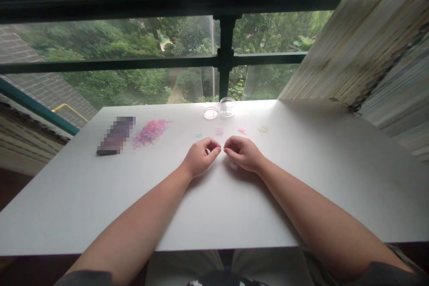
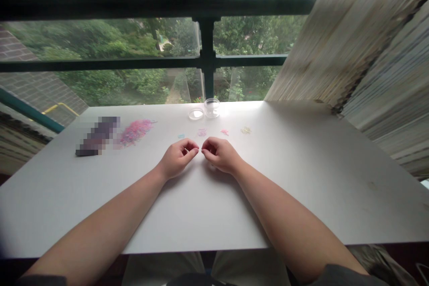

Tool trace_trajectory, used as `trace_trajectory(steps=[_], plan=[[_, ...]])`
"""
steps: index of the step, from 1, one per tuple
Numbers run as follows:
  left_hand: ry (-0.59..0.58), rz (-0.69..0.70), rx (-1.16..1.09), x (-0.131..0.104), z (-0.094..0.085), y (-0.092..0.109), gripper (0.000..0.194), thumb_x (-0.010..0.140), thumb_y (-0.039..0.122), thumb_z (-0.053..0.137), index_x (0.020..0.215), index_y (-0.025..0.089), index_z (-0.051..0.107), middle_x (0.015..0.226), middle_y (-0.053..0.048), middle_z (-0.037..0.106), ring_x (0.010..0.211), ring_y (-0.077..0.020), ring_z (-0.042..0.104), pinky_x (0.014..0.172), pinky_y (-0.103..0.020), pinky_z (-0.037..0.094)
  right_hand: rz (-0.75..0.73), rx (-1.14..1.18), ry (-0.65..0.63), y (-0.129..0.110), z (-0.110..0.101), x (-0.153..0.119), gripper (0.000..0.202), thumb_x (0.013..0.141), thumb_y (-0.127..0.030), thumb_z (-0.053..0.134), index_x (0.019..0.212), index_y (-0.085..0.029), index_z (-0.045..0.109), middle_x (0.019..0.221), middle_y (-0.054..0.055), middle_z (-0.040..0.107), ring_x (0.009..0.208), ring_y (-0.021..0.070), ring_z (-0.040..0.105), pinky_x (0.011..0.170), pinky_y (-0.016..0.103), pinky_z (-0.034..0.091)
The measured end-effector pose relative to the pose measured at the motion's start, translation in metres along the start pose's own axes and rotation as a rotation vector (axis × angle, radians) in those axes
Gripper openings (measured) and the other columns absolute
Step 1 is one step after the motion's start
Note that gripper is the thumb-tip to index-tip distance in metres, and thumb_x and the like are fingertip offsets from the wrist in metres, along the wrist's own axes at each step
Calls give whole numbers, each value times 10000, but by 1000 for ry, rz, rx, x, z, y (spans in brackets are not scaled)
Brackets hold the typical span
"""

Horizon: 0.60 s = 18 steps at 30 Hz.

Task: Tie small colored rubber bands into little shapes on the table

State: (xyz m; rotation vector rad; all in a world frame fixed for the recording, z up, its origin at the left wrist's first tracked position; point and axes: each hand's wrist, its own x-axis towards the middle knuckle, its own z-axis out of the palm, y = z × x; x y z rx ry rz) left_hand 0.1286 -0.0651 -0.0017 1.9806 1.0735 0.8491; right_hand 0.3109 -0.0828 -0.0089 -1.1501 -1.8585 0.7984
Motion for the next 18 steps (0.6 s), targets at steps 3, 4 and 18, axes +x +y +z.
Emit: trace_trajectory(steps=[3, 4, 18], plan=[[1, 0, 9, 0, 0, 0, 200, 808, 344, 524, 841, 164, 604, 759, -13, 621, 660, -116, 549, 605, -226, 430, 3, 3, 7, 0, 0, 0, 28, 747, -187, 534, 752, -164, 550, 589, -34, 510, 490, 71, 419, 465, 198, 328], [2, 0, 13, 0, 0, 0, 203, 809, 347, 522, 839, 164, 604, 758, -13, 620, 659, -116, 549, 607, -227, 429, 2, 3, 8, 0, 0, 0, 26, 746, -184, 532, 754, -166, 548, 589, -34, 509, 490, 72, 419, 464, 199, 327], [-17, -2, 43, -1, 2, 1, 243, 836, 360, 461, 789, 161, 593, 729, -11, 610, 634, -117, 515, 598, -232, 401, 43, 38, -28, 3, 1, -2, 18, 764, -195, 514, 778, -184, 508, 586, -37, 487, 474, 82, 428, 451, 213, 334]])
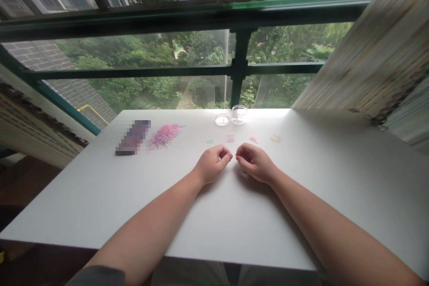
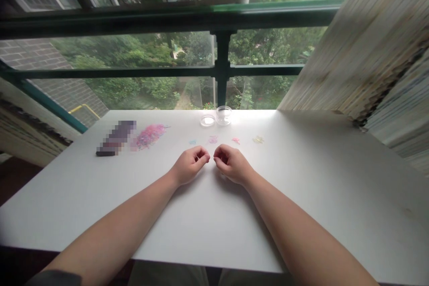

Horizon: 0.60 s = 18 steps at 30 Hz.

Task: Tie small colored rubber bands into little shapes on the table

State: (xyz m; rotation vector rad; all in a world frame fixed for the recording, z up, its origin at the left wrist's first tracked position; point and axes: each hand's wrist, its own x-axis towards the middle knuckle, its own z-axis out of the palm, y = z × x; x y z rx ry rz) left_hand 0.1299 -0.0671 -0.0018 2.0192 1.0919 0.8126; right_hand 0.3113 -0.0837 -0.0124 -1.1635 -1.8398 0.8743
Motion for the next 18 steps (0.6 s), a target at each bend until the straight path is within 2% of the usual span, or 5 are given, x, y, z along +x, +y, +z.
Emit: trace_trajectory(steps=[9, 18], plan=[[-5, 1, 18, 0, 0, 1, 236, 850, 334, 435, 757, 170, 577, 734, -4, 635, 617, -117, 508, 608, -234, 388, 62, 70, -30, 2, 0, -1, 93, 821, -280, 498, 787, -194, 499, 606, -28, 509, 446, 98, 491, 425, 225, 376], [-2, 5, 15, 1, 2, -1, 245, 863, 341, 419, 771, 172, 571, 746, -5, 641, 627, -119, 516, 618, -233, 390, 80, 63, -26, 2, -1, -2, 126, 841, -308, 484, 802, -190, 503, 639, -16, 545, 434, 88, 480, 411, 215, 374]])
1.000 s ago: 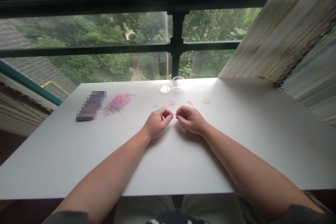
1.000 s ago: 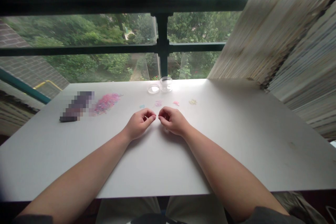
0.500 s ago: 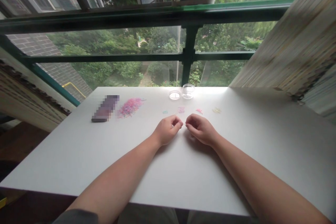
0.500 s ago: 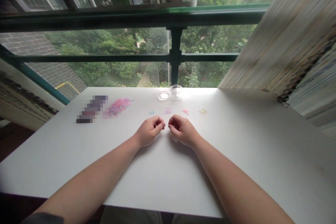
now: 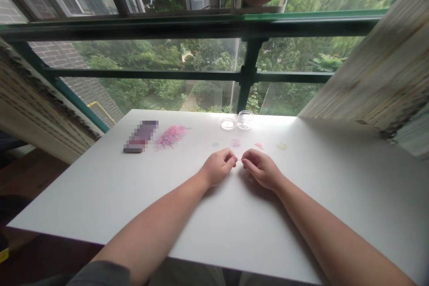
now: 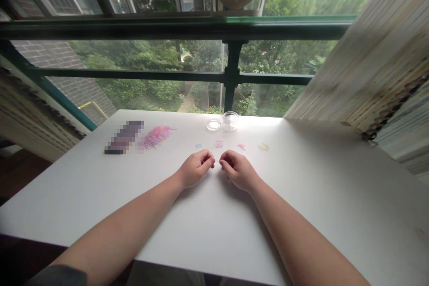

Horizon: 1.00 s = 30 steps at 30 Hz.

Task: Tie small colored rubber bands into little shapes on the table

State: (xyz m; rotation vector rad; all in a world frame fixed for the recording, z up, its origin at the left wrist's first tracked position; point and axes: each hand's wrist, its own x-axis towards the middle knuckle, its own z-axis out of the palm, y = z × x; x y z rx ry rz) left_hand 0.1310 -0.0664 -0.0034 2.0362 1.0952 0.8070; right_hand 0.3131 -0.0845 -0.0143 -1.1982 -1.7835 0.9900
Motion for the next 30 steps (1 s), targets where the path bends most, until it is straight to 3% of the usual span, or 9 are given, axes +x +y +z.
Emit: trace_trajectory(steps=[22, 30], plan=[[-18, -7, -136, 2, -2, -3, 233, 855, 324, 407, 834, 164, 575, 763, -21, 634, 719, -137, 561, 703, -257, 433, -48, -64, 30, -5, -1, 1, 109, 834, -271, 469, 782, -185, 513, 646, -15, 550, 484, 88, 480, 467, 212, 372], [-21, 9, -99, 0, -2, -1, 165, 772, 302, 533, 837, 160, 589, 765, -12, 617, 649, -113, 528, 586, -219, 405, -55, -87, 44, -5, -3, 0, 118, 826, -287, 482, 782, -184, 521, 659, -3, 572, 508, 97, 485, 493, 218, 387]])
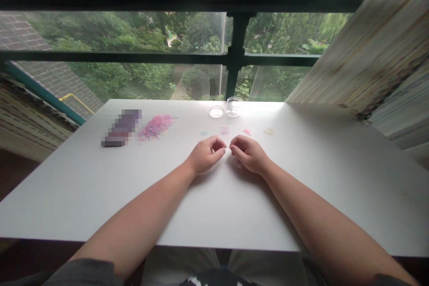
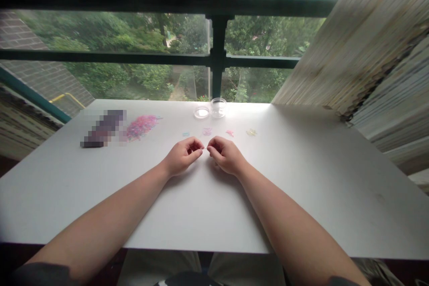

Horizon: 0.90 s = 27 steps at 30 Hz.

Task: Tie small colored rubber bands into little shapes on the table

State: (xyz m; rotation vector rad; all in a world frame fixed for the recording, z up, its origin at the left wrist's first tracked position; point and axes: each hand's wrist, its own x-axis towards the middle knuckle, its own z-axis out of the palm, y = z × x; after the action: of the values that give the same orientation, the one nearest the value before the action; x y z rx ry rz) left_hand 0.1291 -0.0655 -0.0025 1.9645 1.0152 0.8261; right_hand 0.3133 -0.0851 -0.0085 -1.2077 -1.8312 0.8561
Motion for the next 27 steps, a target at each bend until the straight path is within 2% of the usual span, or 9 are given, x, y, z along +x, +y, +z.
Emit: trace_trajectory(steps=[5, 8, 10, 11, 14, 16, 20, 27], plan=[[3, -7, 12, 0, -1, 2, 179, 789, 318, 512, 814, 159, 589, 744, -11, 608, 639, -112, 517, 574, -218, 400, -15, -34, 5, 0, 2, 0, 121, 831, -281, 472, 791, -182, 529, 656, 0, 567, 502, 98, 472, 483, 220, 376], [1, -13, 20, 1, -1, 1, 172, 790, 314, 510, 810, 161, 586, 740, -10, 605, 643, -114, 515, 575, -218, 400, -74, -169, 67, 2, -8, 4, 99, 806, -252, 497, 776, -180, 557, 648, 8, 572, 531, 108, 470, 524, 230, 382], [-2, -24, 27, 1, -2, 0, 172, 788, 318, 512, 815, 164, 584, 747, -11, 606, 643, -116, 516, 576, -222, 401, -95, -295, 168, 8, -25, 8, 86, 776, -230, 518, 753, -179, 583, 655, 18, 583, 561, 120, 487, 559, 239, 392], [-1, -29, 30, 1, -2, -1, 175, 788, 321, 511, 819, 165, 583, 749, -12, 605, 642, -118, 516, 577, -224, 401, -78, -360, 264, 12, -36, 9, 93, 765, -230, 523, 740, -177, 594, 654, 24, 591, 566, 127, 494, 564, 243, 390], [-2, -27, 39, 0, -3, -2, 180, 793, 329, 504, 823, 168, 579, 737, -10, 595, 643, -123, 515, 581, -230, 398, 92, -591, 499, 31, -71, 11, 129, 744, -239, 524, 712, -176, 632, 697, 47, 629, 589, 148, 513, 593, 269, 382], [-7, -15, 48, 0, -4, -2, 180, 797, 330, 499, 823, 170, 578, 727, -6, 587, 645, -124, 515, 589, -233, 397, 237, -673, 595, 45, -88, 9, 154, 732, -249, 523, 695, -171, 650, 716, 66, 648, 638, 173, 540, 598, 276, 378], [-11, -15, 67, 1, -5, -2, 189, 799, 338, 496, 824, 170, 579, 711, 0, 581, 636, -124, 510, 594, -237, 396, 443, -677, 623, 61, -100, 6, 183, 718, -269, 525, 723, -173, 681, 703, 62, 668, 639, 173, 563, 582, 264, 378], [-8, -28, 76, 2, -6, -5, 197, 792, 349, 498, 823, 174, 582, 705, 4, 579, 636, -127, 503, 604, -240, 397, 500, -643, 560, 64, -96, 7, 189, 702, -266, 535, 732, -188, 705, 719, 48, 685, 663, 165, 594, 606, 250, 393]])
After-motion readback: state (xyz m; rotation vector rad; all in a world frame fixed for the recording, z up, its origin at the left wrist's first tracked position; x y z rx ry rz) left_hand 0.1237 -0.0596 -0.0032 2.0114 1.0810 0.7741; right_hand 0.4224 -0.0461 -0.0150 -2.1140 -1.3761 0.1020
